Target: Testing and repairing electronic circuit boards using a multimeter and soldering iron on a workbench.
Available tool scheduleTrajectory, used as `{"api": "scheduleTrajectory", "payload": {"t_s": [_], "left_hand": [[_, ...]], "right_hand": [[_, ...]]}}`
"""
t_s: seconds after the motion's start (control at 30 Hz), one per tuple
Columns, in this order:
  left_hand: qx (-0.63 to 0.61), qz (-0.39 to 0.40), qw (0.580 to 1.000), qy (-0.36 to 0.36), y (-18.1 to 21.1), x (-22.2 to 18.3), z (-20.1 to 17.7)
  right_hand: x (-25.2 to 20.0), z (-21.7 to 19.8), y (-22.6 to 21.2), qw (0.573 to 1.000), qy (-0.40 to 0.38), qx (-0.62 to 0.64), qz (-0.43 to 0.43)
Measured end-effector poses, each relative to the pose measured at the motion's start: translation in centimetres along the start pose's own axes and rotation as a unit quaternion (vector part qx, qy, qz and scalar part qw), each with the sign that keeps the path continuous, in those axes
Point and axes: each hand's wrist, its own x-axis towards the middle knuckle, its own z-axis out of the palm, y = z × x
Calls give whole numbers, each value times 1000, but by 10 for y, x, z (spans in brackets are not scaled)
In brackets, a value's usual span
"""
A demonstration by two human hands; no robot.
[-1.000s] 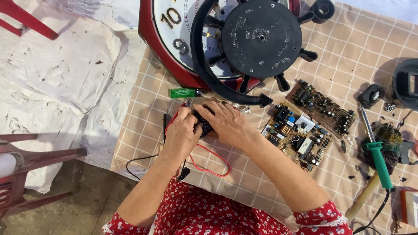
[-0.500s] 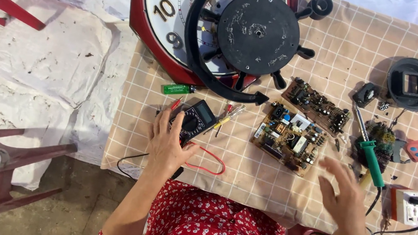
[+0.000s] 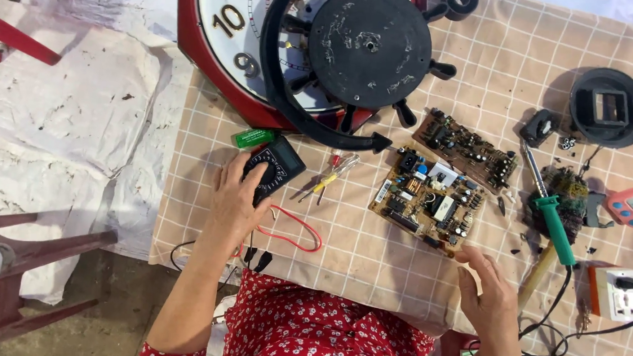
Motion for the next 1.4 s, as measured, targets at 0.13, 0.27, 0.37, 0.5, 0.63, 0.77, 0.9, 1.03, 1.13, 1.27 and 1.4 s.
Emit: {"api": "scheduleTrajectory", "payload": {"t_s": [0.13,0.27,0.37,0.5,0.63,0.77,0.9,1.03,1.13,1.27,1.4], "left_hand": [[32,8,999,21,3,-2,-10],[14,16,997,79,30,-4,-29],[18,83,984,158,53,-3,-26],[-46,130,987,85,80,5,-2],[4,112,992,62,86,20,33],[22,110,991,78,84,28,58],[7,86,992,89,81,34,68],[23,53,997,44,73,28,78],[101,35,994,35,68,11,69],[118,5,993,22,81,7,55],[108,-22,994,0,78,-2,46]], "right_hand": [[-3,1,5,1000,13,-25,-13],[-5,-1,3,1000,17,-19,9],[-2,-1,6,999,37,2,-6],[2,0,14,997,70,-5,-30],[-2,1,32,993,116,14,-4],[-1,4,40,983,181,18,35],[2,13,49,976,214,-10,43],[4,16,58,975,216,-8,58],[-3,25,75,975,218,-2,35],[1,20,74,975,218,-8,32],[4,14,59,979,202,3,31]]}}
